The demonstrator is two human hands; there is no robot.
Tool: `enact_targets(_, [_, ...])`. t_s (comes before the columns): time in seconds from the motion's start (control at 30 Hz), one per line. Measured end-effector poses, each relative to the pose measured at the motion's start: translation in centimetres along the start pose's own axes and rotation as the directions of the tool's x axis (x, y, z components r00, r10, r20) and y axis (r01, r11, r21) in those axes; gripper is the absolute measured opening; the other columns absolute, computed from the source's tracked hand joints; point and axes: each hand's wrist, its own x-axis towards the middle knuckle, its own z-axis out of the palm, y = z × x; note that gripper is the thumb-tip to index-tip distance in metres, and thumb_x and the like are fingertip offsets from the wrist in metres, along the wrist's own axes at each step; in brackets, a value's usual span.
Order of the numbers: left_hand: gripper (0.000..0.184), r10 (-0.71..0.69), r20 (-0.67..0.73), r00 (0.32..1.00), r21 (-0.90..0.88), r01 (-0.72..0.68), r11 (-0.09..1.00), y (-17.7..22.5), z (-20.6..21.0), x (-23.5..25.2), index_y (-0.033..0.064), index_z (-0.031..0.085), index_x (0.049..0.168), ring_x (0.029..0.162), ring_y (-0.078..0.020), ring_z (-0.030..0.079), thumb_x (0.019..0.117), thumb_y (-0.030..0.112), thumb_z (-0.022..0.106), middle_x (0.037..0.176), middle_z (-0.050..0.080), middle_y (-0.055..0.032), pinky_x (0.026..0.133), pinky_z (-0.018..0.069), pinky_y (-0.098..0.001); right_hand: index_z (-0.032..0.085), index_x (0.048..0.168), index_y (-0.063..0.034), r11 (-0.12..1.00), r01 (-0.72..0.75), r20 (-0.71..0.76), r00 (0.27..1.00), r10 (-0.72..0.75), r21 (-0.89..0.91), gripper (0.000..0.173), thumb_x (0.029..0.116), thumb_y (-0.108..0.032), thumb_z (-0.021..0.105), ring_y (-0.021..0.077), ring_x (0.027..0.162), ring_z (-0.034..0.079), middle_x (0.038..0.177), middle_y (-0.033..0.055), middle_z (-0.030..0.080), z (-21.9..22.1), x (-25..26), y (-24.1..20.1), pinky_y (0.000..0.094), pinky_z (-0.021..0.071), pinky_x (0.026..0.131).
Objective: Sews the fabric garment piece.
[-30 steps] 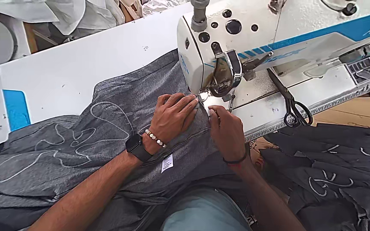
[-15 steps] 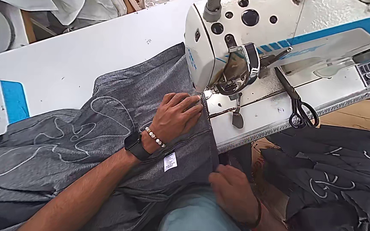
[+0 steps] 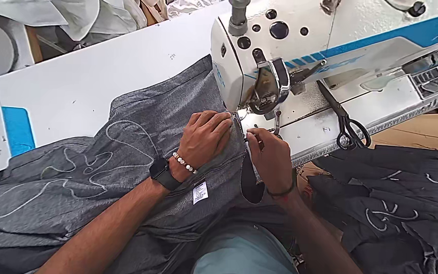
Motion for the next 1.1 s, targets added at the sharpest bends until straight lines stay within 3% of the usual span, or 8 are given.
enact_targets(0.13, [0.030, -0.022, -0.009, 1.000, -0.001, 0.021, 1.000, 0.0, 0.0, 0.0, 0.0128, 0.072, 0.121, 0.122, -0.0234, 0.062, 0.1040, 0.028, 0.053, 0.130, 0.069, -0.0032, 0.101, 0.0472, -0.0425, 0.075, 0.111, -0.0239, 0.995, -0.050, 0.028, 0.998, 0.053, -0.088, 0.026, 0.0993, -0.043, 0.063, 0.0132, 0.060, 0.063, 0.075, -0.0061, 0.069, 1.1, -0.3, -1.5, 0.0402, 0.0500, 0.053])
enact_targets(0.27, [0.032, -0.013, -0.005, 1.000, -0.001, 0.013, 1.000, -0.2, 0.0, 0.2, 0.0162, 0.071, 0.128, 0.121, -0.0247, 0.062, 0.1032, 0.025, 0.053, 0.130, 0.069, -0.0035, 0.099, 0.0466, -0.0437, 0.075, 0.109, -0.0242, 0.990, -0.061, 0.019, 0.998, 0.064, -0.130, 0.021, 0.0935, -0.034, 0.066, 0.0134, 0.057, 0.061, 0.067, -0.0076, 0.066, 1.0, -0.2, -1.6, 0.0403, 0.0468, 0.050])
enact_targets(0.43, [0.032, -0.003, -0.008, 1.000, 0.023, 0.003, 1.000, -0.2, 0.2, 0.3, 0.0209, 0.073, 0.127, 0.119, -0.0265, 0.061, 0.1026, 0.025, 0.053, 0.127, 0.069, -0.0041, 0.097, 0.0455, -0.0447, 0.075, 0.108, -0.0245, 0.994, -0.094, 0.053, 0.994, 0.097, -0.054, 0.020, 0.0912, -0.027, 0.065, 0.0123, 0.055, 0.059, 0.063, -0.0080, 0.063, 0.4, 0.4, -1.2, 0.0407, 0.0454, 0.050])
enact_targets(0.6, [0.032, -0.006, -0.012, 1.000, 0.051, 0.007, 0.999, -0.1, 0.3, 0.3, 0.0206, 0.071, 0.129, 0.118, -0.0271, 0.061, 0.1032, 0.027, 0.052, 0.126, 0.069, -0.0046, 0.096, 0.0452, -0.0450, 0.076, 0.119, -0.0210, 0.992, 0.030, -0.034, 0.999, -0.035, -0.121, 0.029, 0.0924, -0.023, 0.063, 0.0168, 0.057, 0.061, 0.070, -0.0019, 0.066, 1.3, -0.2, -0.8, 0.0401, 0.0460, 0.049])
enact_targets(0.8, [0.035, -0.008, -0.002, 1.000, 0.077, 0.008, 0.997, -0.2, 0.3, 0.3, 0.0265, 0.069, 0.134, 0.120, -0.0279, 0.059, 0.1033, 0.029, 0.052, 0.131, 0.067, -0.0044, 0.098, 0.0430, -0.0467, 0.078, 0.121, -0.0200, 0.974, 0.153, -0.038, 0.986, -0.162, -0.169, 0.032, 0.0928, -0.021, 0.061, 0.0176, 0.064, 0.063, 0.076, -0.0002, 0.068, 1.5, -0.1, -0.3, 0.0373, 0.0474, 0.051])
enact_targets(0.93, [0.038, -0.036, 0.019, 0.999, 0.121, 0.033, 0.992, 0.1, 0.4, 0.1, 0.0294, 0.068, 0.136, 0.122, -0.0277, 0.056, 0.1038, 0.032, 0.049, 0.133, 0.065, -0.0044, 0.100, 0.0395, -0.0472, 0.077, 0.121, -0.0159, 0.945, 0.267, 0.014, 0.963, -0.269, -0.188, 0.033, 0.0933, -0.019, 0.060, 0.0184, 0.066, 0.063, 0.077, 0.0017, 0.066, 1.3, 0.2, 0.0, 0.0351, 0.0488, 0.052])
enact_targets(1.1, [0.033, 0.030, -0.023, 0.999, 0.069, -0.029, 0.997, -0.1, 0.2, -0.2, 0.0221, 0.071, 0.129, 0.119, -0.0263, 0.060, 0.1032, 0.029, 0.052, 0.130, 0.068, -0.0032, 0.099, 0.0431, -0.0456, 0.074, 0.123, -0.0073, 0.858, 0.395, 0.148, 0.919, -0.366, -0.328, 0.032, 0.0971, -0.017, 0.059, 0.0243, 0.073, 0.065, 0.081, 0.0077, 0.065, 0.5, 0.4, -0.6, 0.0349, 0.0510, 0.055])
